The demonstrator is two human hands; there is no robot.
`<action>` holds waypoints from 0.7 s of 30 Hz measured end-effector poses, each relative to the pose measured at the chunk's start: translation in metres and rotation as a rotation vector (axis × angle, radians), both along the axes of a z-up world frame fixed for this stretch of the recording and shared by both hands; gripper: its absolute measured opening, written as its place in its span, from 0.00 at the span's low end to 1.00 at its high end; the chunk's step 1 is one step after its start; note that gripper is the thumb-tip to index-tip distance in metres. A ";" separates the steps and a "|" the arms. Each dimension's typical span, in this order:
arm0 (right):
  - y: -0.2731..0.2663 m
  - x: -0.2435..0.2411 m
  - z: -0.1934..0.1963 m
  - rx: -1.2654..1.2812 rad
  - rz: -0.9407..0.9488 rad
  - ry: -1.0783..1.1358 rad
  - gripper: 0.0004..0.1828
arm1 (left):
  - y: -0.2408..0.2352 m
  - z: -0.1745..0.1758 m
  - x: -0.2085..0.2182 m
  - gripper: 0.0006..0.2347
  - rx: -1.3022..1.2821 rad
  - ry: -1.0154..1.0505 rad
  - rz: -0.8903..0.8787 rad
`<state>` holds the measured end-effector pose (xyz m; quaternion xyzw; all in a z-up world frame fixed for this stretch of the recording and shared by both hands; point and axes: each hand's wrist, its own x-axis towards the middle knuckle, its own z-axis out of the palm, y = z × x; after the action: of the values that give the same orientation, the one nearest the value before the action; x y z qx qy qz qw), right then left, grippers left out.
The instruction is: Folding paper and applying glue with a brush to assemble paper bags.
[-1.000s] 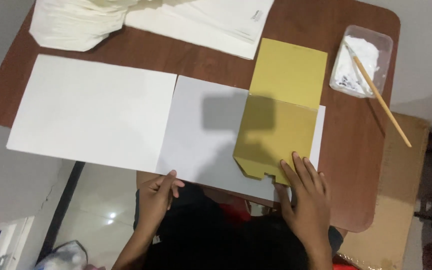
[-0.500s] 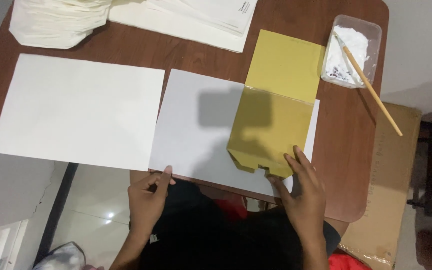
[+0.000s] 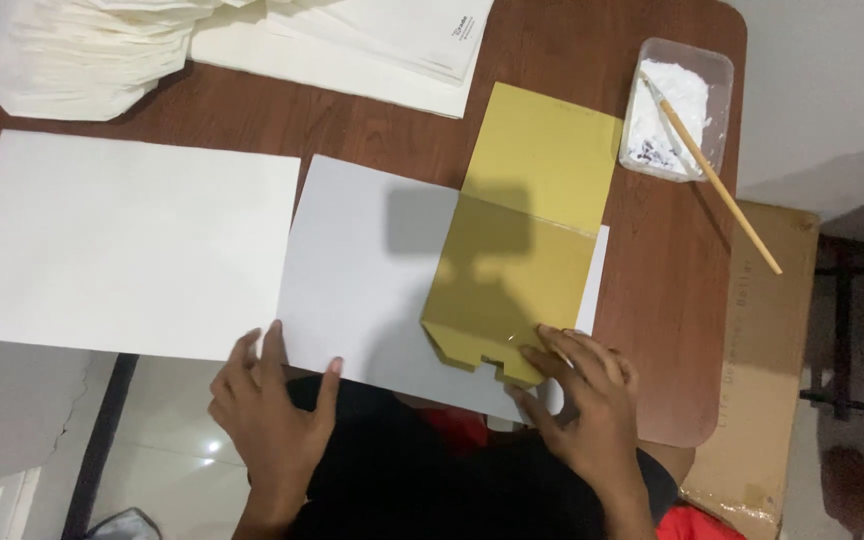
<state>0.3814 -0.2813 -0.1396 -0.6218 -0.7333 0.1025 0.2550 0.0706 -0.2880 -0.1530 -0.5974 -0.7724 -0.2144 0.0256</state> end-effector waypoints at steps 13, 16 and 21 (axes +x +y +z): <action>-0.001 -0.001 -0.005 -0.019 -0.041 -0.009 0.19 | 0.005 -0.001 -0.010 0.32 0.032 0.160 0.022; -0.001 -0.004 -0.002 -0.033 -0.056 -0.018 0.19 | 0.004 0.000 -0.008 0.30 -0.022 0.169 0.030; -0.001 -0.001 -0.005 -0.010 -0.030 -0.013 0.19 | 0.010 0.011 0.003 0.15 0.028 0.080 -0.028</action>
<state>0.3799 -0.2819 -0.1449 -0.6346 -0.7251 0.0981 0.2486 0.0738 -0.2782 -0.1416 -0.6159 -0.7591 -0.2015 0.0618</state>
